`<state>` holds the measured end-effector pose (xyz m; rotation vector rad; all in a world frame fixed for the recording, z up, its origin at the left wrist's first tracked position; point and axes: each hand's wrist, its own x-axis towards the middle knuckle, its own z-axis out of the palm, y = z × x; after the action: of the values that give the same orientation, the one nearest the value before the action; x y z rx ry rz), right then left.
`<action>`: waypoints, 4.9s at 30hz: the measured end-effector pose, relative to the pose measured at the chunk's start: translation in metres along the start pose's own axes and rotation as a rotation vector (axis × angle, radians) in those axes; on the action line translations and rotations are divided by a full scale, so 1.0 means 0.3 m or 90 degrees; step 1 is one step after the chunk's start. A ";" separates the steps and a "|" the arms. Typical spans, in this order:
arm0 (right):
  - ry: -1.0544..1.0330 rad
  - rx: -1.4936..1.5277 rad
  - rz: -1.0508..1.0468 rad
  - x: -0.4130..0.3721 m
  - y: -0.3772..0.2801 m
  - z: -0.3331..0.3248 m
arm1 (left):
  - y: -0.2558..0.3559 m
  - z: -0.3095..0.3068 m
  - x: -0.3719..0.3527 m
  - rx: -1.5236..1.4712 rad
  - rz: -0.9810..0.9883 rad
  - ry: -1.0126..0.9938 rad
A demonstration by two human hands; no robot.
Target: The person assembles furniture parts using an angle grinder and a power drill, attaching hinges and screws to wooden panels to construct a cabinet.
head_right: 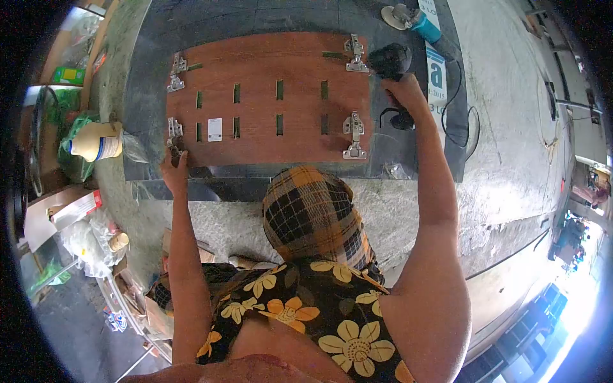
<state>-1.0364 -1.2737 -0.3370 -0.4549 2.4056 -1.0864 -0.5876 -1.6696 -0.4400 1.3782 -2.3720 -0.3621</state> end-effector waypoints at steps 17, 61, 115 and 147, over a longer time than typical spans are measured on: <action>-0.032 0.037 -0.010 0.036 0.018 0.057 | 0.013 -0.004 0.002 0.022 -0.008 -0.004; 0.012 0.122 -0.042 0.286 -0.006 0.062 | 0.054 -0.031 -0.014 0.002 -0.066 -0.026; -0.086 0.090 0.122 -0.404 0.087 0.130 | 0.036 -0.007 -0.025 0.012 -0.054 0.036; -0.080 0.097 0.117 -0.546 0.091 0.068 | 0.028 0.011 -0.021 0.025 -0.090 0.001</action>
<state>-0.8909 -1.1918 -0.3254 -0.2376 2.1883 -1.1143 -0.5926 -1.6598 -0.4408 1.5681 -2.2974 -0.3542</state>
